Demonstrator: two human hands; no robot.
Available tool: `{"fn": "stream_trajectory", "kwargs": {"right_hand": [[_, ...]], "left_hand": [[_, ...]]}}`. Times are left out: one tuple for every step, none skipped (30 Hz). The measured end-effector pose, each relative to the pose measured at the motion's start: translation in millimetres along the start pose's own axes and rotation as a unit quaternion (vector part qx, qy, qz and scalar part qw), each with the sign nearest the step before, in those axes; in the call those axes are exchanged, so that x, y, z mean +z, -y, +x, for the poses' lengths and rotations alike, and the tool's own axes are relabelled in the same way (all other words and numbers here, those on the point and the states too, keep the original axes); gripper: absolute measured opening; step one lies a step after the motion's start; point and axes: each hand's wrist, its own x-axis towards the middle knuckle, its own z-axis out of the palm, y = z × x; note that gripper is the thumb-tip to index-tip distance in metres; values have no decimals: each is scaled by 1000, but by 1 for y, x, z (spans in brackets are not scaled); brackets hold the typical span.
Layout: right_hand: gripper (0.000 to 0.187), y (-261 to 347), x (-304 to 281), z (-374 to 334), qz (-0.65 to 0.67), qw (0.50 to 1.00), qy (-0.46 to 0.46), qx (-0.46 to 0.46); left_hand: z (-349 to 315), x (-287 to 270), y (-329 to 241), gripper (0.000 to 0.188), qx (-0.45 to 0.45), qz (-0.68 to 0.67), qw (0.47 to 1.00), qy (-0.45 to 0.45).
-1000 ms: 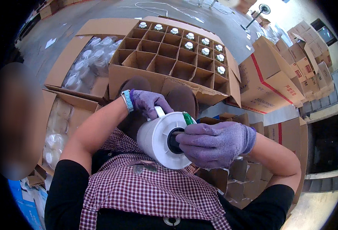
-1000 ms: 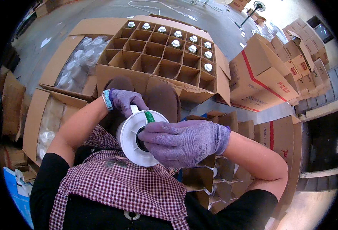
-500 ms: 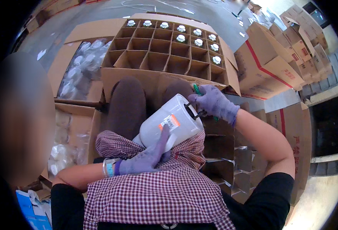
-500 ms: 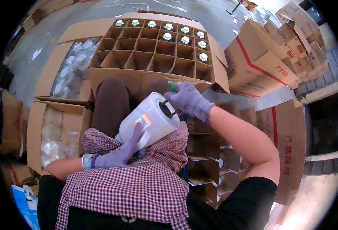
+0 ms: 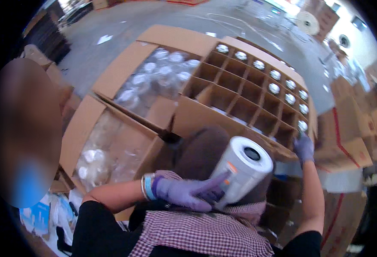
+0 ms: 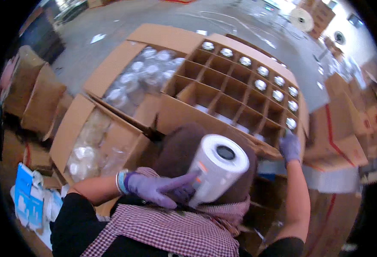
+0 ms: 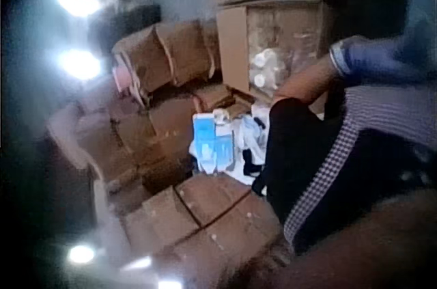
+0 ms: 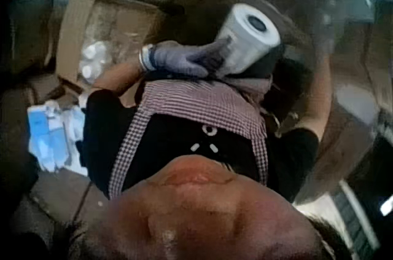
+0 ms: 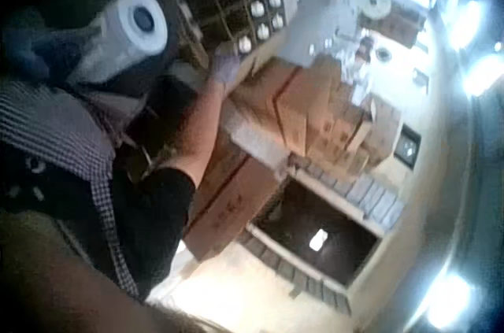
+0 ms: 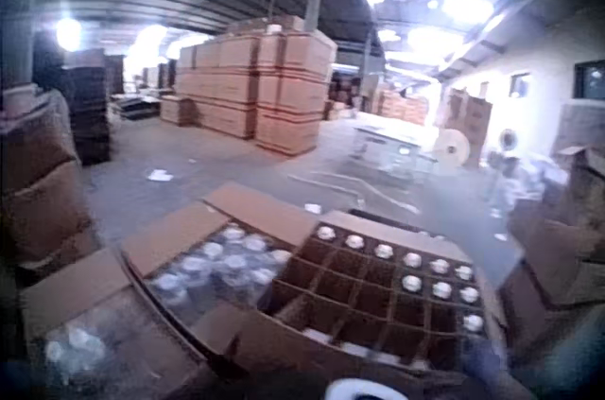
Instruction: The person packs white jars into a cardboard box with dividers. They pick up each jar, place it into a plastic bag, and then place the bagged jar into a compartment in the box. The person repeats this process for multiple jars.
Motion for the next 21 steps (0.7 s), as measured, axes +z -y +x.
{"fn": "stream_trajectory", "kwargs": {"right_hand": [[36,-27,24,-18,-19,1000,22,4],[36,-51,50,-33,-36,998,46,5],[38,-23,41,-50,-35,993,96,63],[38,-20,49,-70,-11,997,51,53],[39,-15,54,-85,12,999,10,42],[39,1,62,-61,29,999,-3,24],[39,14,67,-34,44,999,-10,8],[39,17,68,-48,49,999,-1,19],[39,24,66,-37,84,996,-9,-13],[39,44,79,-8,111,993,5,-41],[39,58,78,-2,120,992,17,-39],[39,68,72,1,127,991,26,-35],[39,78,83,17,181,982,17,-47],[40,87,92,31,204,978,23,-37],[41,93,86,30,217,975,35,-21],[42,86,70,23,219,974,54,-1],[42,84,59,23,219,975,28,-23],[42,78,56,28,239,970,11,-35],[42,66,55,28,259,965,-3,-40],[42,56,51,24,275,960,-23,-39],[40,65,39,24,335,942,-33,-2]], "left_hand": [[-10,-27,-6,90,-52,7,998,29],[-28,-62,-9,82,-104,10,993,60],[-53,-92,-20,69,-100,63,993,-2],[-82,-137,-3,64,-151,72,981,-99],[-122,-184,16,53,-183,173,938,-237],[-159,-250,28,44,-201,283,861,-373],[-187,-311,33,53,-349,431,691,-464],[-197,-335,32,63,-484,506,501,-508],[-253,-355,68,63,-488,569,349,-563],[-315,-370,107,63,-486,614,171,-599],[-329,-383,121,63,-475,605,165,-617],[-339,-389,129,62,-461,597,160,-637],[-332,-406,130,62,-472,593,211,-617],[-360,-419,100,61,-497,571,222,-615],[-361,-428,82,61,-547,543,311,-556],[-356,-428,75,60,-561,502,393,-528],[-351,-426,65,60,-569,452,471,-499],[-354,-425,48,61,-540,401,530,-516],[-352,-418,27,62,-510,350,586,-523],[-324,-401,-2,56,-401,327,645,-562],[-284,-363,-41,54,-284,295,691,-596]]}}
